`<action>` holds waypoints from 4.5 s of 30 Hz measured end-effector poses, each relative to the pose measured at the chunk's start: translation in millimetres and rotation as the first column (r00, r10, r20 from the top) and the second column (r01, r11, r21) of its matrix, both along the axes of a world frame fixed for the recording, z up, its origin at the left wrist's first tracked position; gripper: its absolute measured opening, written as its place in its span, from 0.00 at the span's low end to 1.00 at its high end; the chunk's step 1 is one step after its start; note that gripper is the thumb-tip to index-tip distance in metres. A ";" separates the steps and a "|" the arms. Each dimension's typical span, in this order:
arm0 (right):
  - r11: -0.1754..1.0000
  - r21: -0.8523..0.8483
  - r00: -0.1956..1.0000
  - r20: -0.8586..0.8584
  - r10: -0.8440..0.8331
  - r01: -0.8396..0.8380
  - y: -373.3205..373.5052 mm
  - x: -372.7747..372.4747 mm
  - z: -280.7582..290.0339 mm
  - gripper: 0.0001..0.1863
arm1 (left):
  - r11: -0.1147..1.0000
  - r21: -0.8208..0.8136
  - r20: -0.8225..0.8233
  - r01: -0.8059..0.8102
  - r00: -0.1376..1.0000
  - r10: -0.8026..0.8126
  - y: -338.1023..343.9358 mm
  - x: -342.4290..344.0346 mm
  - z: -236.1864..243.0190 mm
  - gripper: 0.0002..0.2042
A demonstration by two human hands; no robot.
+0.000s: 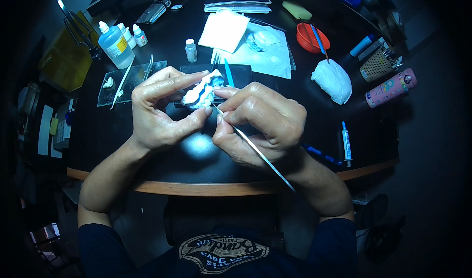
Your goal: Applying stain and characterization to a dental prosthesis using a small brush.
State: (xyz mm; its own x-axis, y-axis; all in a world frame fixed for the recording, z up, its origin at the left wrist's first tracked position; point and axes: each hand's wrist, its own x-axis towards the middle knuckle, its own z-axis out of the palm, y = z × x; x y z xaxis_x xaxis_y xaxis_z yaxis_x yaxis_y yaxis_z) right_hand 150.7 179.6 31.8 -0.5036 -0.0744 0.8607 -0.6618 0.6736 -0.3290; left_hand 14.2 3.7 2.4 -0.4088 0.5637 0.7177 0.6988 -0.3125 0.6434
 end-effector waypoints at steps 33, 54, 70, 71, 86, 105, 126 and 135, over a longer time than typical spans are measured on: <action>1.000 0.023 1.000 0.022 0.000 0.000 2.0 2.9 3.1 0.07 | 0.999 0.009 0.021 0.033 0.999 -0.033 2.0 0.3 0.1 0.23; 0.989 0.150 0.998 0.055 -0.018 0.009 1.0 7.3 4.5 0.10 | 0.999 -0.042 -0.028 0.003 1.000 -0.004 -3.1 -1.4 2.2 0.26; 0.991 0.132 1.000 0.011 -0.006 0.004 4.4 7.9 4.7 0.08 | 0.999 0.014 -0.034 0.032 0.999 -0.031 0.7 -0.1 2.4 0.25; 0.991 0.135 1.000 0.024 -0.009 0.006 4.1 8.1 5.2 0.08 | 0.999 0.034 -0.011 0.019 1.000 -0.018 1.4 0.7 3.1 0.23; 0.992 0.128 1.000 -0.024 -0.012 0.015 6.0 1.3 1.3 0.08 | 0.998 -0.049 -0.049 0.050 0.997 -0.052 -4.0 -2.8 3.3 0.26; 0.989 0.146 1.000 -0.019 -0.021 0.024 6.2 3.0 4.2 0.07 | 0.998 -0.040 -0.061 0.039 0.997 -0.042 -2.7 -3.9 1.9 0.25; 0.992 0.124 1.000 -0.026 0.007 -0.004 6.6 0.8 2.6 0.07 | 1.000 -0.019 -0.108 0.011 0.994 -0.013 -1.2 -4.0 2.7 0.25; 0.991 0.131 1.000 -0.010 0.005 -0.004 6.3 1.0 3.2 0.07 | 1.000 -0.013 -0.110 0.022 0.994 -0.023 -2.2 -5.0 3.6 0.26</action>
State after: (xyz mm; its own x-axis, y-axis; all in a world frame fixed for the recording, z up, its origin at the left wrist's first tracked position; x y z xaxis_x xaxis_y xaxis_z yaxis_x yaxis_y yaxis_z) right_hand 151.7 185.9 35.0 -0.4938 -0.1892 0.8488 -0.6681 0.7073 -0.2310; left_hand 9.2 1.5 6.0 -0.3151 0.5804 0.7509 0.7584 -0.3217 0.5669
